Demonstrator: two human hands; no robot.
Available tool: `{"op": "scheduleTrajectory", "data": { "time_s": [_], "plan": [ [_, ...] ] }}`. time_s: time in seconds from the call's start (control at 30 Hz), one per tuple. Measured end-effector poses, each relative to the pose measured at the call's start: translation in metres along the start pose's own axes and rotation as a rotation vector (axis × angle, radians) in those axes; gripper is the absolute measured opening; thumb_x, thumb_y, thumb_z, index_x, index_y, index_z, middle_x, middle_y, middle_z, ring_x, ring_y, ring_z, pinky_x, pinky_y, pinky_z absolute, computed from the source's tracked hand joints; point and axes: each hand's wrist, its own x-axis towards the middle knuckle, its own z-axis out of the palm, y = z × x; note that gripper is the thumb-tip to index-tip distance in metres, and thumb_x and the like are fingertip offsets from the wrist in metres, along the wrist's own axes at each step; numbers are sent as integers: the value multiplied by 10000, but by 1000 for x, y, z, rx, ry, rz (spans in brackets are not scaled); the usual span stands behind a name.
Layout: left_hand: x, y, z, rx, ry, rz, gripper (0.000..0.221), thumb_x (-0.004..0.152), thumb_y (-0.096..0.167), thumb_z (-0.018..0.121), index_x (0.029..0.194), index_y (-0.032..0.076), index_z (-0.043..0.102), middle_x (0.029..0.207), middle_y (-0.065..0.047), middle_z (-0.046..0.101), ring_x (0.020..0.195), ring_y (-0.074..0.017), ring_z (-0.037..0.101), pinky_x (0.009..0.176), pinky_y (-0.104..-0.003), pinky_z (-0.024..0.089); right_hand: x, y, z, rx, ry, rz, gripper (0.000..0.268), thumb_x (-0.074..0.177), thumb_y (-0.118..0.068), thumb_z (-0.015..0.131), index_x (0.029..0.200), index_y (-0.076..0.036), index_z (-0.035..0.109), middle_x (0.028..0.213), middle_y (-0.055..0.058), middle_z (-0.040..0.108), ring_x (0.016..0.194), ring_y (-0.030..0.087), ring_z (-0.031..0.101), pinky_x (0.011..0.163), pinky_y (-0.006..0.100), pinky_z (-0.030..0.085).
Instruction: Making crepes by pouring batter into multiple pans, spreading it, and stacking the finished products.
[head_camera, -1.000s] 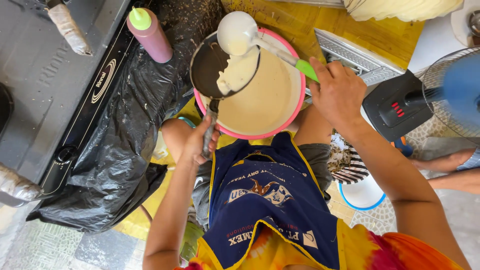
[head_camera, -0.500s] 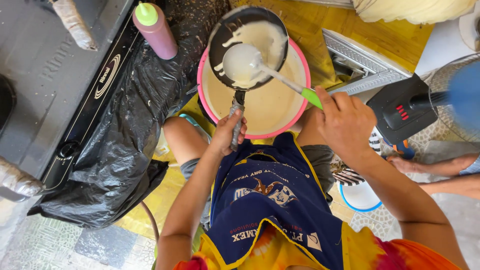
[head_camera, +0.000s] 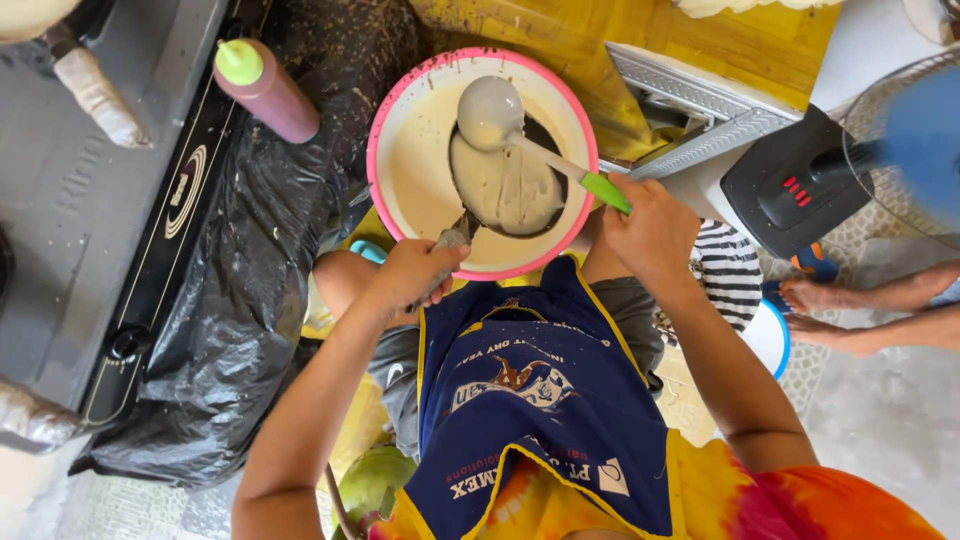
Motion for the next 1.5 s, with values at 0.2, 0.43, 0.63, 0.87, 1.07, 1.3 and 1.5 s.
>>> {"op": "scheduleTrajectory", "data": {
  "time_s": [0.2, 0.43, 0.63, 0.87, 1.07, 1.3, 1.5],
  "plan": [
    [-23, -4, 8, 24, 111, 52, 331, 909, 267, 759, 866, -50, 675, 527, -161, 612, 338, -197, 572, 274, -261, 456, -15, 33, 3, -7, 289, -4, 432, 823, -315, 728, 1254, -310, 767, 925, 28, 666, 763, 320, 729, 711, 430, 588],
    [-24, -16, 11, -176, 79, 106, 379, 916, 292, 792, 891, -68, 673, 525, -157, 596, 330, -187, 551, 275, -269, 455, -36, 38, -36, -134, 451, -62, 407, 798, -263, 814, 1204, -266, 842, 897, -23, 688, 722, 203, 714, 697, 280, 563],
    [-27, -7, 22, -233, 39, 153, 384, 920, 281, 785, 897, -86, 678, 513, -160, 587, 304, -175, 537, 258, -266, 439, -26, 16, -53, -178, 519, -153, 424, 745, -286, 792, 1165, -328, 836, 882, -85, 671, 730, 130, 695, 688, 215, 540],
    [-37, -5, 16, -262, 36, 153, 367, 935, 261, 759, 904, -94, 672, 521, -160, 580, 305, -178, 530, 255, -270, 433, -16, 38, -35, -121, 585, -140, 410, 798, -250, 817, 1206, -287, 840, 886, -63, 664, 739, 152, 706, 678, 227, 543],
    [-53, 14, -4, -202, 46, 162, 316, 924, 197, 761, 910, -107, 676, 500, -180, 557, 286, -188, 502, 241, -282, 401, -20, 30, -35, -147, 614, -134, 402, 823, -247, 820, 1225, -273, 823, 906, -60, 660, 755, 152, 695, 685, 220, 527],
    [-76, 37, -22, -100, 37, 162, 282, 924, 174, 725, 894, -99, 658, 507, -177, 550, 312, -183, 515, 252, -270, 398, -28, 32, -36, -217, 747, -163, 296, 965, -295, 761, 1254, -263, 814, 970, -64, 656, 836, 131, 675, 747, 215, 525],
    [-76, 25, -26, -180, -3, 211, 303, 929, 200, 734, 911, -97, 675, 494, -183, 550, 279, -180, 502, 243, -275, 406, -36, 26, -63, -141, 779, -210, 259, 999, -283, 763, 1234, -192, 824, 975, -20, 669, 810, 170, 684, 734, 238, 540]
  ]
}}
